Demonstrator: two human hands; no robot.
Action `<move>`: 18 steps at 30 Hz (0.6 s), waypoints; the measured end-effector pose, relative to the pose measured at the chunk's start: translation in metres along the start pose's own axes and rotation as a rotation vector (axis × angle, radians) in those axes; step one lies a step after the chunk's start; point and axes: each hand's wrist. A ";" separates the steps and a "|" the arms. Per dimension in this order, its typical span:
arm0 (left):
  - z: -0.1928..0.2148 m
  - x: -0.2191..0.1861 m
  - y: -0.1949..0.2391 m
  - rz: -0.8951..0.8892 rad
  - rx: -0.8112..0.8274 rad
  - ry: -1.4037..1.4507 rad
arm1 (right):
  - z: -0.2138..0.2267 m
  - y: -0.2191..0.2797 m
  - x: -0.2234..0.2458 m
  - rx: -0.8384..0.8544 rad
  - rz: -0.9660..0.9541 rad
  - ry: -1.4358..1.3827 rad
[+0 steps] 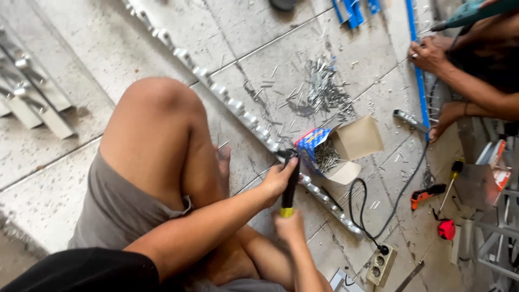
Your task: Assembling aluminum or metal profiles using a manual rivet gun and rivets on a workshop floor.
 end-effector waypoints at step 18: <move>-0.001 -0.003 0.012 0.057 -0.022 -0.137 | 0.055 0.030 0.015 0.297 -0.052 -0.192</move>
Point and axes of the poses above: each hand's wrist, its own y-axis away from the middle knuckle, its own z-axis out of the back of the hand, x = y × z, and after that the axes turned 4 degrees about x, right-handed
